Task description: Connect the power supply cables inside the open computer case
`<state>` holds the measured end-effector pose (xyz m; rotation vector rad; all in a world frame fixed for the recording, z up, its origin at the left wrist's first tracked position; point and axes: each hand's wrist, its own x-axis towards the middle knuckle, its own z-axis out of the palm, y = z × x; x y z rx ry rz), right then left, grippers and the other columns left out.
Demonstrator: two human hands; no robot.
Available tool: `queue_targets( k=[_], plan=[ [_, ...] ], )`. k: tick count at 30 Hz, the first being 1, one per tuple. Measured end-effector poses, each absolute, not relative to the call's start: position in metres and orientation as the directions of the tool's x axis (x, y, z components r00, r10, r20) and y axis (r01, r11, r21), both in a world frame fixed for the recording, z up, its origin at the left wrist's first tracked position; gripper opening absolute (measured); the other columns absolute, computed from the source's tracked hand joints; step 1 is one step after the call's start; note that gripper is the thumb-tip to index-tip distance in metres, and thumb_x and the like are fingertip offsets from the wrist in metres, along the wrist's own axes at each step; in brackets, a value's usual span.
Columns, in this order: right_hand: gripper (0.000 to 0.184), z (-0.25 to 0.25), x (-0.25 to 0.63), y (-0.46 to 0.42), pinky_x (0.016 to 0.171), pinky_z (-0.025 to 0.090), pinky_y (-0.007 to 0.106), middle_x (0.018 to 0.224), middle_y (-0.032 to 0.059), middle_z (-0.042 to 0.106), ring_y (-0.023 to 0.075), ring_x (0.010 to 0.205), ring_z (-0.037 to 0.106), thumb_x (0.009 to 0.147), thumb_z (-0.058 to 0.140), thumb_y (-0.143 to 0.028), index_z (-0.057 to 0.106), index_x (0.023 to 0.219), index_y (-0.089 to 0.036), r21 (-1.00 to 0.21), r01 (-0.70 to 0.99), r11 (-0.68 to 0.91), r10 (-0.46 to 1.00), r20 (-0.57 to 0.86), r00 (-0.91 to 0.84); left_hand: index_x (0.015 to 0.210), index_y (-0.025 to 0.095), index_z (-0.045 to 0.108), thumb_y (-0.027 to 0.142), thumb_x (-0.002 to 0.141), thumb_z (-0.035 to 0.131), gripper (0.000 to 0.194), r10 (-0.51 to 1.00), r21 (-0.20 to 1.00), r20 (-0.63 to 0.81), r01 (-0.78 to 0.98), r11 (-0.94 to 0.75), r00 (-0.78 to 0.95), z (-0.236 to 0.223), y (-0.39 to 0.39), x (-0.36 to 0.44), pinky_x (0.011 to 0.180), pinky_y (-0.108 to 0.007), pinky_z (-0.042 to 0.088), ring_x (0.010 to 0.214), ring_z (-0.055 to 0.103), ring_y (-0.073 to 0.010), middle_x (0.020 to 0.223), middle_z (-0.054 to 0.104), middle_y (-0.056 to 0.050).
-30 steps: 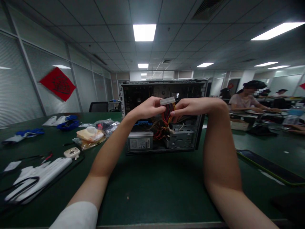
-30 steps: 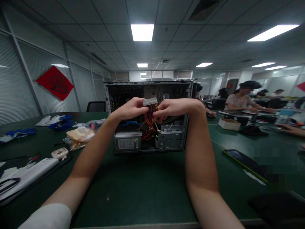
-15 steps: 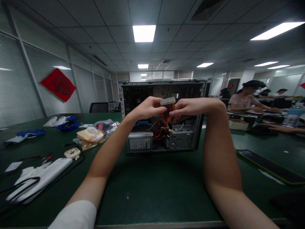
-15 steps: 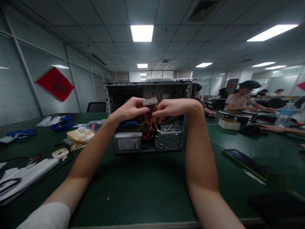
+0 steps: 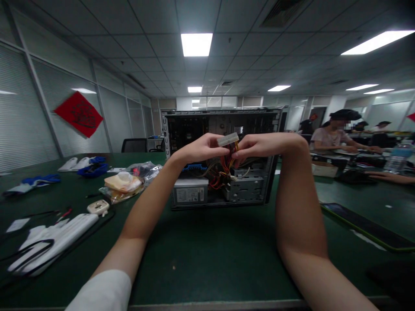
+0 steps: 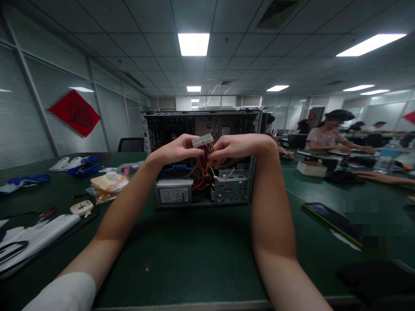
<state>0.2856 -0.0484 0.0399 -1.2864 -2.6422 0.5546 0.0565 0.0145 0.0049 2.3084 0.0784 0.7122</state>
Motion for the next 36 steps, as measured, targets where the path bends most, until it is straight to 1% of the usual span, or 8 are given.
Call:
queue_targets(
  k=[4, 7, 13, 17, 21, 27, 32, 36],
  plan=[
    [0.067, 0.039, 0.284, -0.049, 0.093, 0.059, 0.04, 0.103, 0.0113, 0.083, 0.0304, 0.103, 0.077, 0.085, 0.068, -0.079, 0.083, 0.102, -0.015, -0.414, 0.725, 0.551, 0.798, 0.008, -0.603, 0.088, 0.011, 0.068, 0.019, 0.082, 0.068, 0.011, 0.304, 0.588, 0.546, -0.098, -0.803, 0.78, 0.004, 0.014, 0.061, 0.068, -0.022, 0.048, 0.073, 0.062, -0.0103, 0.08, 0.07, 0.0],
    [0.066, 0.039, 0.286, -0.048, 0.094, 0.06, 0.041, 0.101, 0.0119, 0.083, 0.0306, 0.103, 0.077, 0.084, 0.069, -0.077, 0.082, 0.102, -0.015, -0.447, 0.71, 0.544, 0.801, 0.025, -0.598, 0.087, 0.01, 0.067, 0.015, 0.08, 0.064, 0.008, 0.345, 0.577, 0.598, -0.089, -0.812, 0.723, 0.003, 0.014, 0.064, 0.066, -0.021, 0.048, 0.072, 0.062, -0.0098, 0.078, 0.068, 0.0],
    [0.066, 0.038, 0.287, -0.047, 0.093, 0.06, 0.041, 0.1, 0.0109, 0.083, 0.0309, 0.103, 0.077, 0.085, 0.068, -0.078, 0.084, 0.102, -0.016, -0.45, 0.708, 0.544, 0.799, 0.023, -0.6, 0.089, 0.009, 0.069, 0.024, 0.082, 0.073, 0.016, 0.321, 0.608, 0.597, -0.154, -0.779, 0.735, 0.003, 0.017, 0.064, 0.072, -0.024, 0.052, 0.073, 0.064, -0.0108, 0.081, 0.071, -0.002],
    [0.066, 0.038, 0.287, -0.046, 0.093, 0.059, 0.039, 0.099, 0.0104, 0.083, 0.0295, 0.101, 0.077, 0.087, 0.066, -0.078, 0.084, 0.105, -0.017, -0.452, 0.697, 0.556, 0.792, 0.033, -0.61, 0.089, 0.009, 0.073, 0.032, 0.079, 0.083, 0.028, 0.314, 0.626, 0.595, -0.182, -0.758, 0.74, 0.003, 0.019, 0.062, 0.076, -0.025, 0.054, 0.075, 0.065, -0.0113, 0.081, 0.073, -0.002],
    [0.065, 0.037, 0.287, -0.042, 0.093, 0.059, 0.039, 0.099, 0.0111, 0.083, 0.0278, 0.099, 0.077, 0.088, 0.067, -0.075, 0.085, 0.106, -0.015, -0.46, 0.68, 0.571, 0.773, 0.024, -0.633, 0.088, 0.009, 0.075, 0.038, 0.076, 0.088, 0.034, 0.333, 0.639, 0.611, -0.199, -0.743, 0.718, 0.001, 0.02, 0.064, 0.073, -0.023, 0.053, 0.074, 0.064, -0.011, 0.08, 0.074, -0.002],
    [0.064, 0.037, 0.286, -0.037, 0.094, 0.058, 0.038, 0.099, 0.0116, 0.083, 0.0275, 0.1, 0.077, 0.09, 0.067, -0.072, 0.085, 0.11, -0.014, -0.446, 0.659, 0.606, 0.735, -0.002, -0.678, 0.095, 0.008, 0.074, 0.039, 0.078, 0.088, 0.038, 0.314, 0.639, 0.609, -0.217, -0.738, 0.729, -0.001, 0.02, 0.068, 0.071, -0.022, 0.051, 0.074, 0.064, -0.0104, 0.085, 0.074, -0.003],
    [0.064, 0.038, 0.284, -0.043, 0.093, 0.059, 0.038, 0.101, 0.0113, 0.084, 0.0283, 0.101, 0.077, 0.088, 0.068, -0.074, 0.085, 0.106, -0.015, -0.447, 0.669, 0.594, 0.752, 0.012, -0.659, 0.089, 0.011, 0.068, 0.033, 0.079, 0.084, 0.029, 0.282, 0.585, 0.619, -0.19, -0.789, 0.733, 0.004, 0.015, 0.061, 0.07, -0.022, 0.05, 0.073, 0.062, -0.009, 0.08, 0.069, 0.0],
    [0.064, 0.039, 0.284, -0.049, 0.094, 0.06, 0.038, 0.103, 0.0107, 0.084, 0.0288, 0.103, 0.077, 0.086, 0.07, -0.076, 0.085, 0.105, -0.016, -0.473, 0.683, 0.556, 0.779, 0.012, -0.626, 0.093, 0.011, 0.068, 0.031, 0.08, 0.077, 0.026, 0.281, 0.552, 0.614, -0.147, -0.821, 0.737, 0.005, 0.018, 0.058, 0.07, -0.022, 0.05, 0.075, 0.063, -0.0102, 0.084, 0.071, -0.002]
  ],
)
